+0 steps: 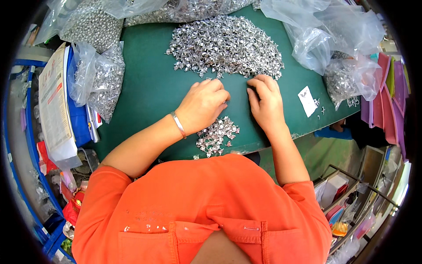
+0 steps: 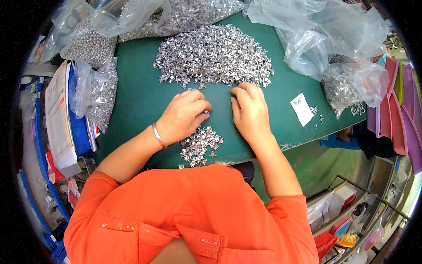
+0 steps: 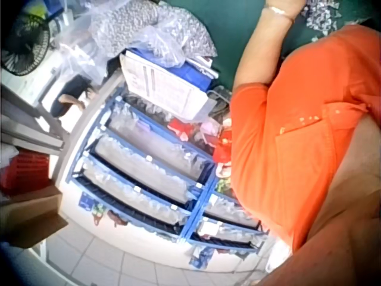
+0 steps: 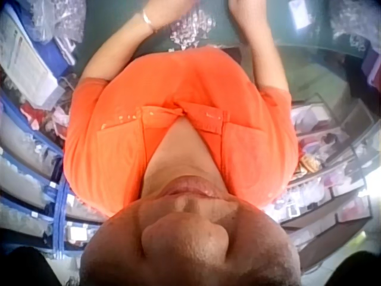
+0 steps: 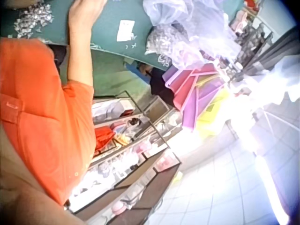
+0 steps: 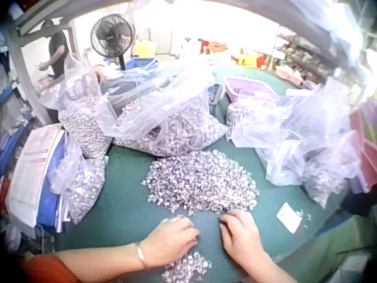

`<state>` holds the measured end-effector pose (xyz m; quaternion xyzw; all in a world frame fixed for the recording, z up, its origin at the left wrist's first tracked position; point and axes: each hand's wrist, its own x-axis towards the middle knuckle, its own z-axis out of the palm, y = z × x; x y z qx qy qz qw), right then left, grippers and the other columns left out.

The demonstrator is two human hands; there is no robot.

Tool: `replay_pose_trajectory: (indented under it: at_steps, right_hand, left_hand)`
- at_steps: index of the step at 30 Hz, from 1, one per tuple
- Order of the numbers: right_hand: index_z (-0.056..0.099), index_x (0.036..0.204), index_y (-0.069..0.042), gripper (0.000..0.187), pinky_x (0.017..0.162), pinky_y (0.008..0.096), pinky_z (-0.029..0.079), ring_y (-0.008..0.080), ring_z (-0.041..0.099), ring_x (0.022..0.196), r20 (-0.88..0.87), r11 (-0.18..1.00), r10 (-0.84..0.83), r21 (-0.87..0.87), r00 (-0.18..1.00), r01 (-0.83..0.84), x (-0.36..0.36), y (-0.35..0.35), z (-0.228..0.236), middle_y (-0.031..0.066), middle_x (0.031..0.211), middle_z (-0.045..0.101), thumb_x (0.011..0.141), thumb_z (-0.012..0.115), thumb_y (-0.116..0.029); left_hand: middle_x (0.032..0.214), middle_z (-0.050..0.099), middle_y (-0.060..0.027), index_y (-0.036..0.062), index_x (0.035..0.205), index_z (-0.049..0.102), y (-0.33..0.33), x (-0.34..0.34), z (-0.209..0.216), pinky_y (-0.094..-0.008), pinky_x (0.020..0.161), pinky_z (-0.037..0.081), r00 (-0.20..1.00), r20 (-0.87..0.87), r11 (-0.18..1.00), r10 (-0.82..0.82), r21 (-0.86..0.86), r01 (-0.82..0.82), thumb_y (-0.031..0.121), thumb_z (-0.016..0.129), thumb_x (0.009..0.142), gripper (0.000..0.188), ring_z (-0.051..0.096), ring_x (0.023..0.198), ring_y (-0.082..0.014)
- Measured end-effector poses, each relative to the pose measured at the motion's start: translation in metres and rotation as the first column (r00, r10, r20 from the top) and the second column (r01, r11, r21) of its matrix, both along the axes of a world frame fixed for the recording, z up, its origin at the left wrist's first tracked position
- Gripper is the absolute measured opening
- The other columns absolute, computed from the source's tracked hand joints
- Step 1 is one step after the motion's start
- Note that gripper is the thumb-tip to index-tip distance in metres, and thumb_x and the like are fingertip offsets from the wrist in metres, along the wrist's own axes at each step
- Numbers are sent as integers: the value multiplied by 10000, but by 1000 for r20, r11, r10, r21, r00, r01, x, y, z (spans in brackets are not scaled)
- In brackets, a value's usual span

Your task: The person repeatedly picks up small silver metal fasteners and a tiny pin from a pile on a green workbench, inserts the pin into the fastener, and places the assembled unit into a separate pile. The person occasionally gathers the assembled fasteners into their hands and returns them to the pile.

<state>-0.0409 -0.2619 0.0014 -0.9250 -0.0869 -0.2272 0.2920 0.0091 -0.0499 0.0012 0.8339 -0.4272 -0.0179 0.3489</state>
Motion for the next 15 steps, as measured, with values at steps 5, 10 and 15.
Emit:
replay_pose_trajectory:
  at_steps: [5,10,15]
  right_hand:
    - [675,966,-15,127,762,379,534,319,655,850,-227,969,91,245,970,-34,-3,-3,5,137,934,662,860,644,47]
    - [670,1004,-8,128,742,359,538,303,671,817,-242,949,7,306,970,70,-4,-6,6,147,930,672,882,652,28]
    - [686,964,-15,138,757,370,542,317,664,833,-38,992,121,30,992,-120,1,6,-4,131,933,678,835,734,-18]
  left_hand:
    - [918,636,-89,45,891,668,14,0,4,-370,750,523,998,-44,982,54,-176,-61,-41,713,780,147,645,849,-282]
    - [892,640,-94,34,879,659,26,3,15,-344,712,525,982,-52,954,180,-235,-187,-69,693,810,128,649,796,-264]
    - [909,648,-98,19,941,676,27,-1,10,-322,695,519,997,-54,991,50,-125,-56,-62,688,832,137,651,792,-246]
